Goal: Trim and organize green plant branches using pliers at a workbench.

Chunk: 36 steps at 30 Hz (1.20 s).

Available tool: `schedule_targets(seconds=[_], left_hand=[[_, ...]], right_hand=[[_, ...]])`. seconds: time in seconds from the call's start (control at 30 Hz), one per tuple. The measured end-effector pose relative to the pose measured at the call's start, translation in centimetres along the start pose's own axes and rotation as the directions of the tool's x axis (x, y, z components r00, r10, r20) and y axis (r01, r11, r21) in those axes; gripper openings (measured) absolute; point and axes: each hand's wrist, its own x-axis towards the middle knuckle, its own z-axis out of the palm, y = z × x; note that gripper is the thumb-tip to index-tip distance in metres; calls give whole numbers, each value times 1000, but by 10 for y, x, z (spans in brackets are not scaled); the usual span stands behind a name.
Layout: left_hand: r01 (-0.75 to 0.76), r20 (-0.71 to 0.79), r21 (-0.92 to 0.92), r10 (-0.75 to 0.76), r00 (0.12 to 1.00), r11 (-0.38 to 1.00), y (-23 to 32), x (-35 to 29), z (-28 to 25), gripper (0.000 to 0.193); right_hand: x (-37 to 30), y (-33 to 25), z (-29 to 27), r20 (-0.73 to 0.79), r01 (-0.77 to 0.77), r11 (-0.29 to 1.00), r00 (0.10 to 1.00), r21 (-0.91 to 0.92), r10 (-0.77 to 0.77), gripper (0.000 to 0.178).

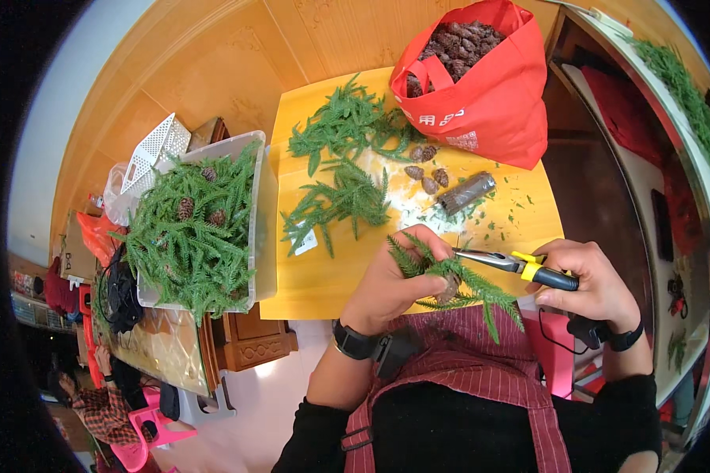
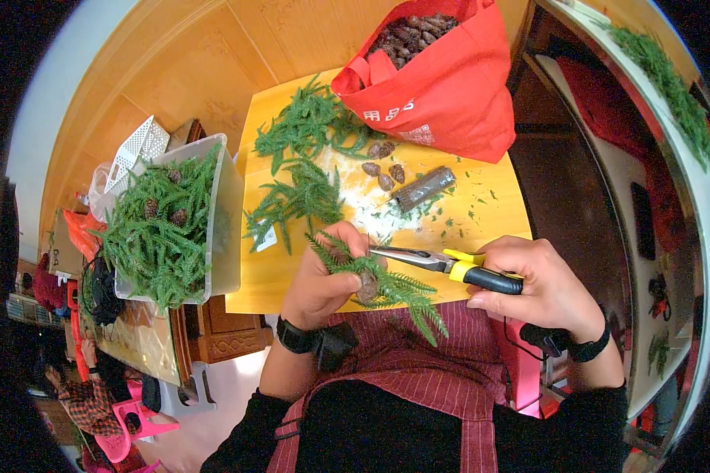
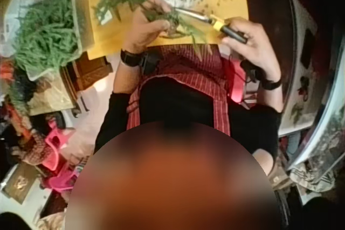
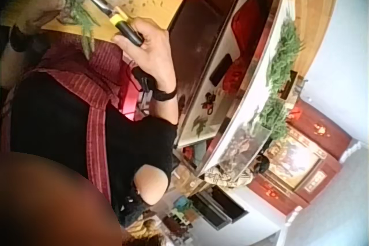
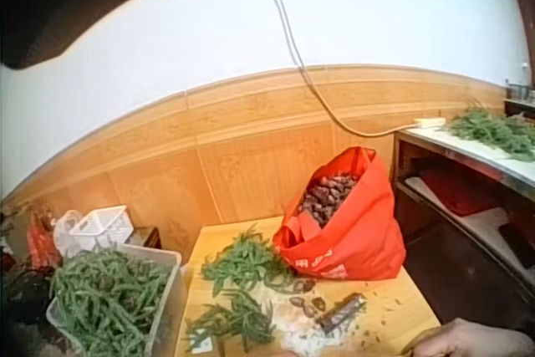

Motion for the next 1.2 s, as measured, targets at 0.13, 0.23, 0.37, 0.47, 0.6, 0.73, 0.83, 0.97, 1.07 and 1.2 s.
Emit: schedule_targets(seconds=[0.13, 0.23, 0.37, 0.47, 0.6, 0.73, 0.83, 0.97, 1.07, 1.2], left_hand=[[27, 11, -56, -26, 1000, 998, -4, -1, -2, 33], [-16, 48, -98, 21, 999, 995, -7, 0, -3, 28], [31, 15, -28, -31, 999, 999, -7, 1, -2, 33], [-28, 8, -69, 29, 1000, 997, -9, 2, -1, 33], [-12, 20, -188, 16, 1000, 982, -6, 2, 2, 36], [-29, 17, -174, 33, 999, 984, -8, 2, 1, 38], [-3, 12, -158, 5, 1000, 987, -7, 4, 4, 39], [-5, 35, -180, 12, 999, 984, -9, 4, 3, 40], [-15, 35, -192, 23, 999, 981, -12, 4, 1, 40], [-22, 43, -179, 30, 999, 984, -12, 3, -1, 39]], right_hand=[[-1, 1, 0, -16, 30, 1000, 999, 1, -30, 34], [-3, -1, -2, -19, 11, 1000, 1000, -13, -11, 35], [-8, -9, -9, -18, 0, 993, 1000, -114, -2, 31], [-11, -18, -16, 115, -219, 975, 970, 26, 215, 22], [-12, -18, -16, 90, -118, 992, 989, 47, 114, 23], [-8, -23, -13, 107, -102, 994, 989, 41, 97, 22], [-9, -19, -14, 76, -52, 997, 996, 62, 47, 23], [-8, -20, -12, 49, -28, 996, 999, 80, 24, 25], [-7, -18, -9, 83, -36, 999, 996, -2, 36, 26], [-8, -18, -9, 80, -27, 999, 996, -40, 30, 26]])
